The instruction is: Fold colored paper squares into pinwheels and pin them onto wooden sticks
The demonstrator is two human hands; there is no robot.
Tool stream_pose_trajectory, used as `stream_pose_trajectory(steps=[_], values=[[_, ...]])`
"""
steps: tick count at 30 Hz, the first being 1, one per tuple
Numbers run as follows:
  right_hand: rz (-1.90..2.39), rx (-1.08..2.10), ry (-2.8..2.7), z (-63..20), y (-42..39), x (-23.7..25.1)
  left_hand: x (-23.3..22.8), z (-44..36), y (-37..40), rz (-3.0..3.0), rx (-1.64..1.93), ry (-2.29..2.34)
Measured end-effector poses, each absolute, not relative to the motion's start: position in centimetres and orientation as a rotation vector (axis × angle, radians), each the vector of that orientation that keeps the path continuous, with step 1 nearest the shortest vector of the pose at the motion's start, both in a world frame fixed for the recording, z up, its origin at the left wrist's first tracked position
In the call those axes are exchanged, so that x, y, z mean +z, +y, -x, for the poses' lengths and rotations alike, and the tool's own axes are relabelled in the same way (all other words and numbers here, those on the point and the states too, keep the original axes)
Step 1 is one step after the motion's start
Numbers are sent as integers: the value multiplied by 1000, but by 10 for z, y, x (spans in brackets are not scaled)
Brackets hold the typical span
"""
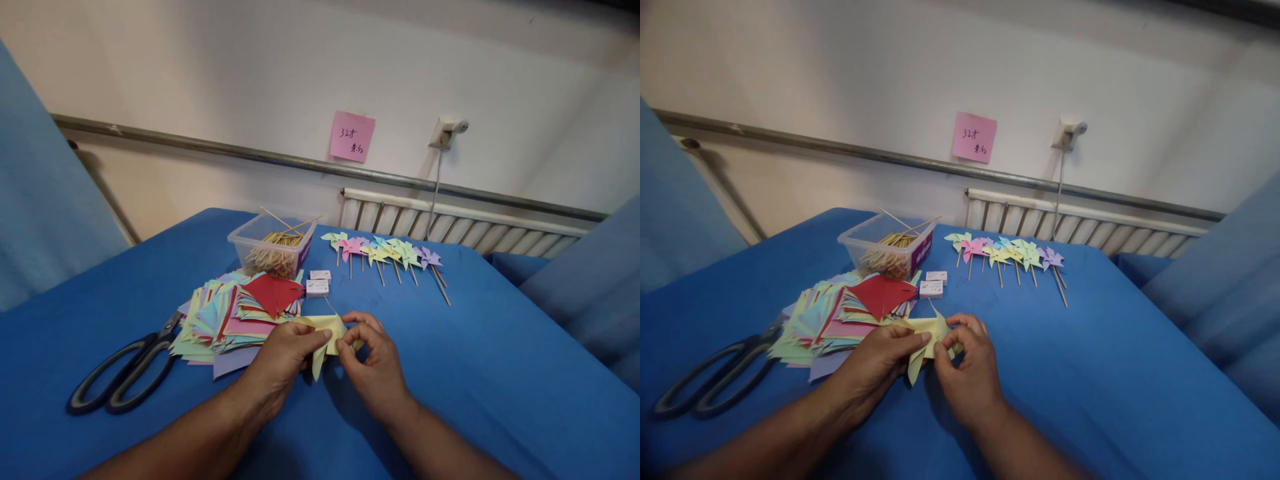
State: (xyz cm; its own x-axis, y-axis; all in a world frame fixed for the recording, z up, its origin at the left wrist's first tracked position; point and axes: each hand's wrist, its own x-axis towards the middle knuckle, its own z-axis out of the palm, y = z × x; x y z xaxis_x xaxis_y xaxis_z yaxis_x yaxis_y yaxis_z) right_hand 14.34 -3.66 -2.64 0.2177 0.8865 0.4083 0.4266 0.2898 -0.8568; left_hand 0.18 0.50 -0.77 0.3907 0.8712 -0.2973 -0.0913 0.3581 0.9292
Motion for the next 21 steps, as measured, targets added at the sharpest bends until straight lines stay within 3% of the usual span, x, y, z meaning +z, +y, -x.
stream_pose_trajectory(steps=[10,21], values=[[948,1393,-786,-150,-26,-30,3,-1,8,-1154,698,1004],[1122,1228,-1013,-146,-32,-24,1,1,5,-1379,582,906]])
